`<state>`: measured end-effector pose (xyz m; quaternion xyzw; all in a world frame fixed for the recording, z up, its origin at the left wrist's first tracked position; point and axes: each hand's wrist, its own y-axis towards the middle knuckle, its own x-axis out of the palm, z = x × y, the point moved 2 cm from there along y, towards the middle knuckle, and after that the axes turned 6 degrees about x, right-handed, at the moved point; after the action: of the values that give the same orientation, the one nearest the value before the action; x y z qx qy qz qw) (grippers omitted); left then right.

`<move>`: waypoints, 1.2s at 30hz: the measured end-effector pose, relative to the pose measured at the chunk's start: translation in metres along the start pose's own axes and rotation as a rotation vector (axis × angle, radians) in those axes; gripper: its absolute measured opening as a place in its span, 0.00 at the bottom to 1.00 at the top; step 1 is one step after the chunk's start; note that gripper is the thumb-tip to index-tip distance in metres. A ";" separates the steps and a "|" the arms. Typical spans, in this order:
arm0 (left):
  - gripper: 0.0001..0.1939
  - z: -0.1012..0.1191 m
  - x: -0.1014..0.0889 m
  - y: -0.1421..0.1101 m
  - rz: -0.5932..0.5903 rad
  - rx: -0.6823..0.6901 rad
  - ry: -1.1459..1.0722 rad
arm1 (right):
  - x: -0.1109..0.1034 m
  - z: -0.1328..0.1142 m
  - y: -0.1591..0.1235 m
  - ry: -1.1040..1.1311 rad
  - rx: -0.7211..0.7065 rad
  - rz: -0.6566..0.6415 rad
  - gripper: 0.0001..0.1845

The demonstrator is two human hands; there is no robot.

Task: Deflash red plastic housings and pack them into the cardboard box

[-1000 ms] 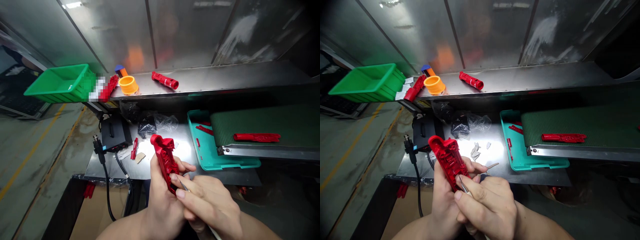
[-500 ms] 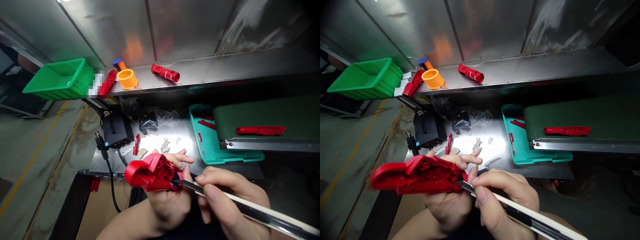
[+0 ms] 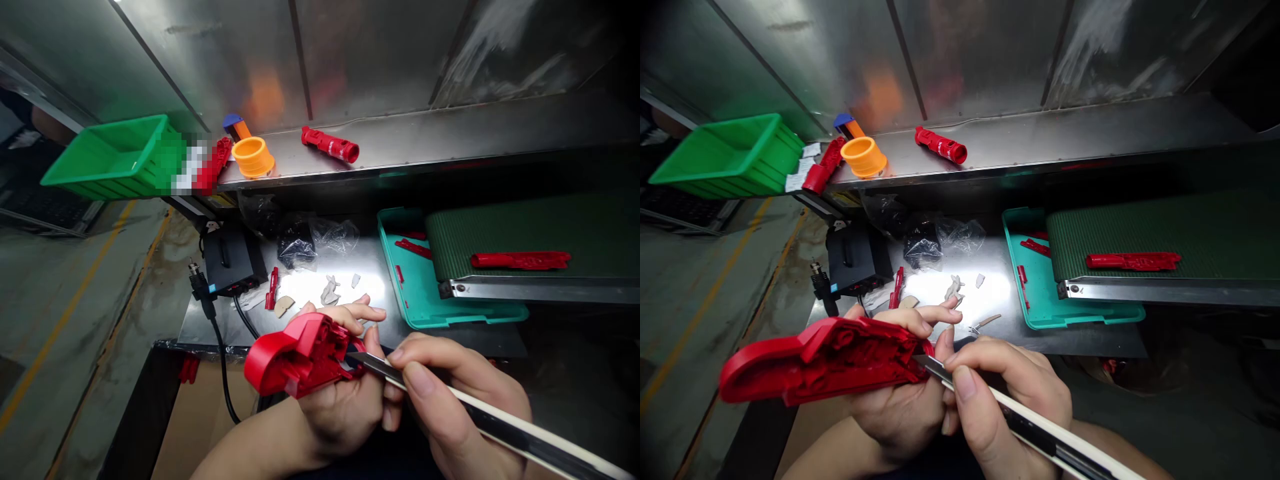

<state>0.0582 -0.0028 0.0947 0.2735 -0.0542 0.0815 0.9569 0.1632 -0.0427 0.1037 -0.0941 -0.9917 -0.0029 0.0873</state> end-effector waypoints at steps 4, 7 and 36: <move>0.44 -0.004 0.001 0.000 -0.002 0.070 0.001 | 0.002 0.001 -0.003 -0.024 0.079 0.081 0.08; 0.44 -0.004 0.002 -0.001 -0.004 0.066 0.011 | 0.003 0.002 -0.003 -0.012 0.088 0.088 0.07; 0.36 -0.006 0.001 -0.001 0.018 0.066 0.018 | 0.002 0.002 0.003 0.004 -0.050 -0.016 0.06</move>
<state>0.0601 -0.0002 0.0892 0.3036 -0.0455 0.0941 0.9470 0.1619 -0.0390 0.1020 -0.0882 -0.9919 -0.0284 0.0868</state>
